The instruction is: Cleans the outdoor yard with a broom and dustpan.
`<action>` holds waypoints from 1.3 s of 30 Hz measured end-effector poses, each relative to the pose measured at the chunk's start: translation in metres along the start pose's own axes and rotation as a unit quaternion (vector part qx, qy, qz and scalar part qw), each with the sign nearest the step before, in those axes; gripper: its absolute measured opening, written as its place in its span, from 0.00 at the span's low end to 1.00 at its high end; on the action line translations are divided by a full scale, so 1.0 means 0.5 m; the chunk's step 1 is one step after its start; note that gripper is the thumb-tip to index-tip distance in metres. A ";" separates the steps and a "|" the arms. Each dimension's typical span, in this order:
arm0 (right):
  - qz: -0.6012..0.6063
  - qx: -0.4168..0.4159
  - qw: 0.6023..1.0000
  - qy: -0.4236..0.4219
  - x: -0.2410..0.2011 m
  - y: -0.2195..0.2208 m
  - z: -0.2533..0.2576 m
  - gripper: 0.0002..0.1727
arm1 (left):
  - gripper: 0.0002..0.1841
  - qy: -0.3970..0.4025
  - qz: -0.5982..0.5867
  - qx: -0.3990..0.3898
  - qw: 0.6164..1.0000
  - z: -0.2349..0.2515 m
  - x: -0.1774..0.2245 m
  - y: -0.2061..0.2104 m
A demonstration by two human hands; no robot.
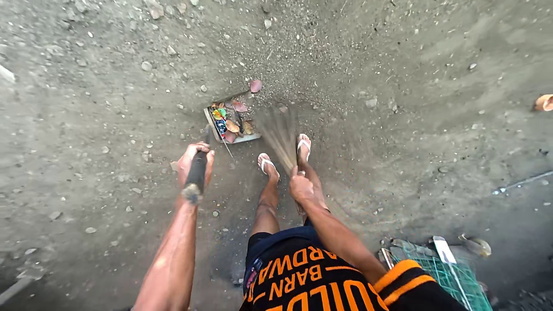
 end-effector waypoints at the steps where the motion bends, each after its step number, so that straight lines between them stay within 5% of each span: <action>1: -0.006 -0.015 1.000 -0.014 -0.014 0.021 -0.020 0.42 | 0.12 -0.002 0.000 0.003 1.000 0.004 0.010 0.010; 6: 0.003 -0.057 0.997 -0.046 0.005 0.077 -0.138 0.51 | 0.12 -0.073 0.026 -0.031 0.997 0.015 0.042 0.005; 9: 0.016 -0.005 0.999 -0.040 0.021 0.037 -0.128 0.51 | 0.11 -0.092 0.032 -0.018 0.995 0.026 0.039 0.000; 16: -0.043 0.203 0.976 -0.062 -0.062 -0.095 0.163 0.40 | 0.13 -0.104 0.070 -0.006 0.992 0.032 0.046 0.016; 21: -0.160 0.104 0.979 -0.072 -0.054 -0.068 0.081 0.37 | 0.14 -0.120 0.084 -0.008 0.989 0.063 0.091 0.023; 29: -0.036 0.030 0.999 -0.003 0.055 0.007 -0.099 0.50 | 0.11 -0.087 0.054 -0.007 0.995 -0.012 0.039 -0.034; 36: 0.001 0.101 0.995 0.007 -0.060 -0.017 -0.010 0.45 | 0.14 -0.030 0.051 0.124 0.991 -0.113 -0.042 -0.046; 39: -0.035 0.039 0.998 -0.024 -0.146 0.033 0.011 0.38 | 0.13 -0.162 0.050 0.044 0.985 -0.092 0.003 -0.028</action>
Point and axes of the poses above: each hand's wrist, its own z-axis towards the middle knuckle, its own y-axis out of the palm, x = y × z, the point moved 1 cm from there along z, towards the middle knuckle, and after that the axes turned 9 degrees about z, right-handed, at the moved point
